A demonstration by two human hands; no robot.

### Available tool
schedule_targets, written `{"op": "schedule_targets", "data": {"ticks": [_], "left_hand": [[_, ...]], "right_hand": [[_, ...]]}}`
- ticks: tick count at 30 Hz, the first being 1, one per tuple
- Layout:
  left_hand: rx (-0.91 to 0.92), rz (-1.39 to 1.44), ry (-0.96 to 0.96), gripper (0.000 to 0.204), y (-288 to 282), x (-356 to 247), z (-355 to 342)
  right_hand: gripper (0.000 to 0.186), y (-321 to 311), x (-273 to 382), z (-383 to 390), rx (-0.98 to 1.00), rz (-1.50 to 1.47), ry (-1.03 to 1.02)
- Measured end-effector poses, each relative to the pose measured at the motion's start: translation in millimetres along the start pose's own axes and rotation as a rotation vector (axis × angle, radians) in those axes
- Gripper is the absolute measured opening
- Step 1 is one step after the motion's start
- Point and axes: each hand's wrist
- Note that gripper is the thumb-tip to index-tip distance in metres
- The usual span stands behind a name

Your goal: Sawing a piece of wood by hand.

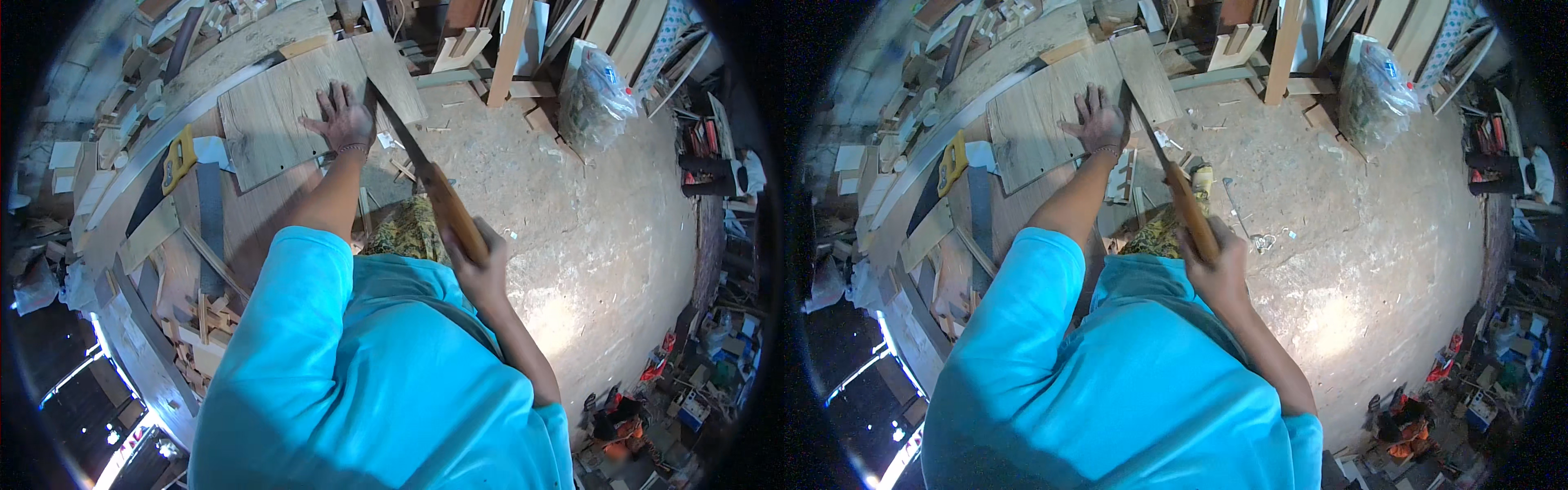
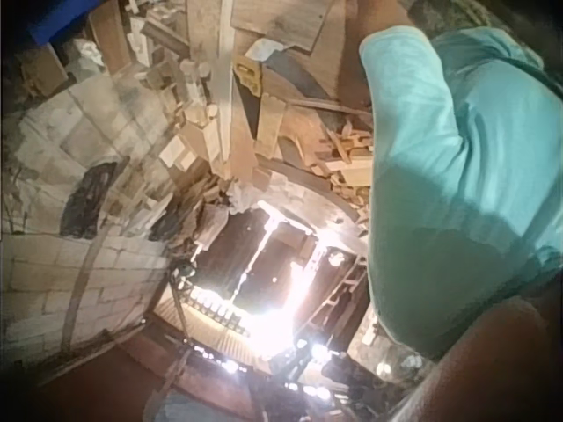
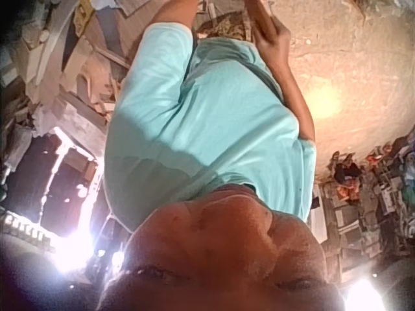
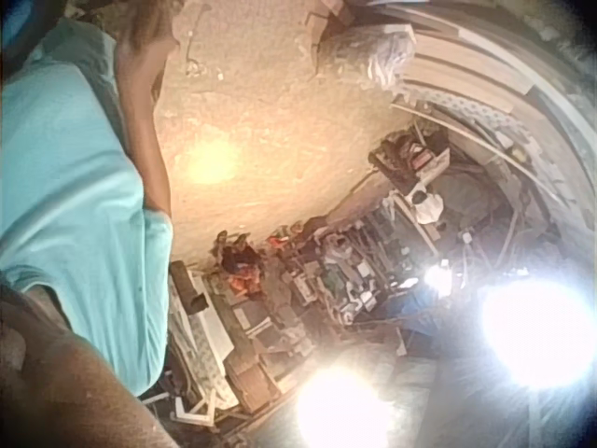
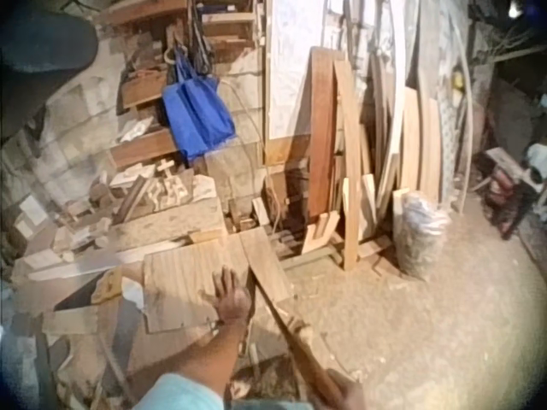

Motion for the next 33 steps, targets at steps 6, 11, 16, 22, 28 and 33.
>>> {"op": "schedule_targets", "data": {"ticks": [6,11,16,22,28,33], "left_hand": [[-0.125,-0.195,0.063,0.048,18,6,0],[0.003,-0.079,0.047,0.05,16,7,-2],[0.117,0.001,0.015,0.052,-3,0,3],[0.054,-0.079,-0.002,0.05,-5,-2,4],[0.021,-0.077,0.029,0.048,-2,2,5],[0.043,-0.013,0.024,0.048,-1,0,6]], "right_hand": [[0.021,38,-16,-76,-0.007,0.01,-0.032],[0.024,70,-34,-97,-0.079,0.063,-0.17],[0.019,18,-16,-17,-0.014,-0.048,0.042],[0.022,29,-18,-42,-0.006,0.037,0.03],[0.023,76,-35,-105,-0.06,-0.002,-0.099],[0.021,32,-12,-36,-0.041,0.0,-0.077]]}}
Point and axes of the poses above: each hand's wrist, its own z-axis away from the middle knuckle, its own y-axis out of the palm, x = y × z
